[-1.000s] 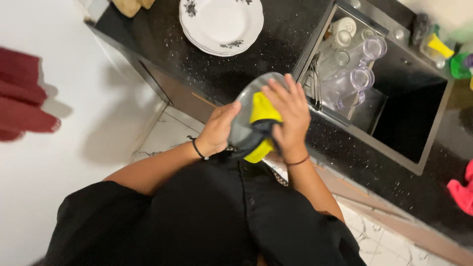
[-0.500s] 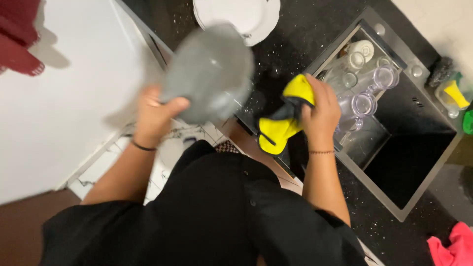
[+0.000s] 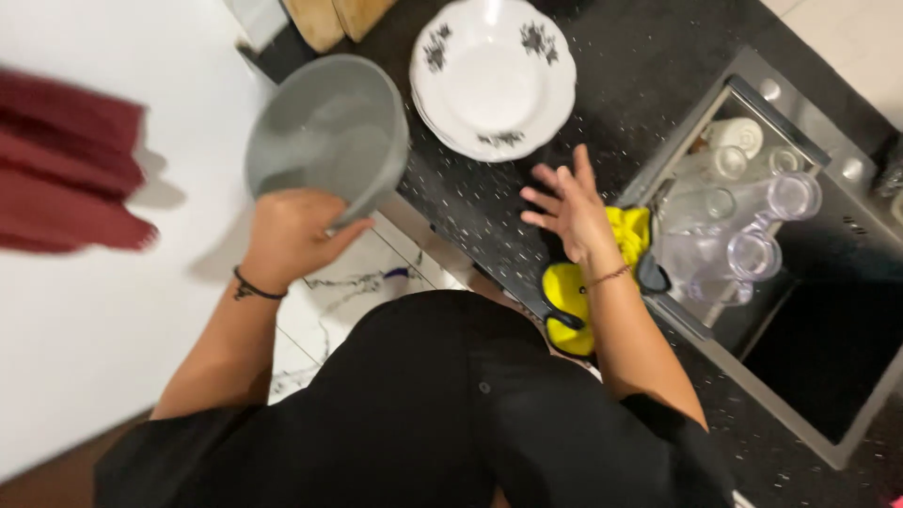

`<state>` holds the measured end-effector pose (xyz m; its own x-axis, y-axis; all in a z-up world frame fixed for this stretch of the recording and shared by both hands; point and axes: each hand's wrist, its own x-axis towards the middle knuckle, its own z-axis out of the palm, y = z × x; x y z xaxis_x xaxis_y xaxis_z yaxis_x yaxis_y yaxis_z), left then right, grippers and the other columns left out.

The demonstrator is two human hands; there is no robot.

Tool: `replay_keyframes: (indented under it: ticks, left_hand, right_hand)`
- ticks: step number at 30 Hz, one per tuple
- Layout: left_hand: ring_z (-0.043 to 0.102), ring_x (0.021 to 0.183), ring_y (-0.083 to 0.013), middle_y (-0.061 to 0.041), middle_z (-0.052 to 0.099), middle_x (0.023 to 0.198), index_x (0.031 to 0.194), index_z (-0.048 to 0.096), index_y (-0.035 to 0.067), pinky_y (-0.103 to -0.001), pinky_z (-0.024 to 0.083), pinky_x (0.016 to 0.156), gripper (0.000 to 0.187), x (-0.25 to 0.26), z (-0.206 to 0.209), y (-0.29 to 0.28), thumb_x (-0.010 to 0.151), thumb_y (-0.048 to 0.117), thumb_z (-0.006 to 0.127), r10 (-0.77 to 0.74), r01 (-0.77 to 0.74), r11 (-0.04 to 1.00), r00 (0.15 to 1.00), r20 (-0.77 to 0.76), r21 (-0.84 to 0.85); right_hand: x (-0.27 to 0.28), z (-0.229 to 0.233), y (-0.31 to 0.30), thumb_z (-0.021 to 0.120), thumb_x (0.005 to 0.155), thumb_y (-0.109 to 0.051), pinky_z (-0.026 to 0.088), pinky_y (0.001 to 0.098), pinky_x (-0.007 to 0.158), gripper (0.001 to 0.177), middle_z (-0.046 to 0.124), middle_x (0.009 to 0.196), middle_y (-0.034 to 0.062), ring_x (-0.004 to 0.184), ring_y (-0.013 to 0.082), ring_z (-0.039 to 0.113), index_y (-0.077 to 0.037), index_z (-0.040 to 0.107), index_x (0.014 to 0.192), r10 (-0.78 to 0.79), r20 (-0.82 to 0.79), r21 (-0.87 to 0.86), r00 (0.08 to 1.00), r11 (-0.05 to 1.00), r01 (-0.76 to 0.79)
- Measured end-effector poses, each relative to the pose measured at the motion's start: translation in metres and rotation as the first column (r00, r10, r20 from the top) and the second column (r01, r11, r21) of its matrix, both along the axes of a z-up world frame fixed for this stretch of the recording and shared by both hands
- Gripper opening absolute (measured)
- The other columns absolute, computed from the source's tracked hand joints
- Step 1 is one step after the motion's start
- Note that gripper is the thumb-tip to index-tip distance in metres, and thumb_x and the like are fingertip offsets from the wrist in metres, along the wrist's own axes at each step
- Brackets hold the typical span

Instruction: The recorder wipes a spoon, a bowl, and a plate with a yellow cloth, and then cleans the kitchen counter and sink area with a red cloth.

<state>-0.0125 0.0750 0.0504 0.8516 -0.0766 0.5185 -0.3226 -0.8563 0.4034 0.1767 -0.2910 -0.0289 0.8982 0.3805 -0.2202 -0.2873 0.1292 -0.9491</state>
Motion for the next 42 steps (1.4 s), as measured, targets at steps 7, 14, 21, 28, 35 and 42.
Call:
replay_keyframes:
  ticks: [7, 14, 21, 28, 35, 42]
  left_hand:
    - [0.059, 0.058, -0.0249, -0.005, 0.059, 0.063, 0.069, 0.065, 0.010, -0.038, 0.046, 0.052, 0.034, 0.047, -0.009, 0.053, 0.088, 0.033, 0.079, -0.198, 0.201, 0.979, 0.979, -0.059, 0.047]
    - [0.058, 0.060, -0.0249, -0.004, 0.056, 0.062, 0.066, 0.060, 0.012, -0.039, 0.046, 0.054, 0.038, 0.081, -0.027, 0.085, 0.087, 0.038, 0.077, -0.279, 0.297, 0.945, 0.950, -0.140, 0.133]
    - [0.060, 0.062, -0.0221, -0.001, 0.057, 0.064, 0.067, 0.061, 0.014, -0.037, 0.047, 0.057, 0.033, 0.101, -0.045, 0.093, 0.086, 0.036, 0.077, -0.344, 0.355, 0.921, 0.934, -0.094, 0.159]
    - [0.060, 0.065, -0.0206, 0.001, 0.057, 0.065, 0.069, 0.061, 0.014, -0.036, 0.047, 0.059, 0.030, 0.118, -0.044, 0.088, 0.085, 0.033, 0.078, -0.399, 0.397, 0.906, 0.917, -0.017, 0.149]
    - [0.061, 0.073, -0.0185, 0.003, 0.058, 0.073, 0.076, 0.063, 0.016, -0.035, 0.048, 0.064, 0.019, 0.126, -0.059, 0.077, 0.080, 0.029, 0.077, -0.420, 0.424, 0.895, 0.906, -0.059, 0.138]
    - [0.060, 0.076, -0.0176, 0.003, 0.058, 0.075, 0.079, 0.063, 0.017, -0.035, 0.048, 0.065, 0.016, 0.133, -0.064, 0.071, 0.081, 0.027, 0.076, -0.422, 0.423, 0.887, 0.905, -0.045, 0.186]
  right_hand:
    - [0.033, -0.006, 0.078, 0.048, 0.101, -0.052, 0.065, 0.0461, 0.070, 0.074, 0.060, 0.131, 0.0249, 0.104, 0.0333, 0.072, -0.019, 0.014, 0.158, -0.023, -0.305, -0.124, 0.952, 0.992, -0.015]
    - [0.047, -0.022, 0.099, 0.056, 0.099, -0.034, 0.065, 0.0424, 0.067, 0.056, 0.066, 0.123, 0.0169, 0.095, 0.0275, 0.074, -0.008, 0.036, 0.144, -0.210, -0.272, -0.177, 0.939, 0.970, 0.166]
    - [0.060, -0.023, 0.095, 0.057, 0.101, -0.030, 0.064, 0.0386, 0.067, 0.041, 0.070, 0.109, 0.0092, 0.084, 0.0207, 0.069, -0.008, 0.052, 0.135, -0.269, -0.315, -0.151, 0.910, 0.961, 0.232]
    - [0.082, -0.025, 0.093, 0.056, 0.101, -0.030, 0.064, 0.0365, 0.066, 0.037, 0.071, 0.109, 0.0084, 0.087, 0.0204, 0.072, -0.010, 0.053, 0.133, -0.309, -0.316, -0.127, 0.897, 0.951, 0.283]
    - [0.101, -0.022, 0.091, 0.055, 0.102, -0.029, 0.064, 0.0352, 0.066, 0.036, 0.071, 0.109, 0.0087, 0.087, 0.0196, 0.073, -0.010, 0.051, 0.133, -0.327, -0.301, -0.131, 0.896, 0.945, 0.301]
    - [0.112, -0.023, 0.087, 0.055, 0.104, -0.030, 0.066, 0.0346, 0.066, 0.038, 0.072, 0.109, 0.0097, 0.087, 0.0189, 0.074, -0.007, 0.054, 0.134, -0.320, -0.298, -0.115, 0.900, 0.947, 0.299]
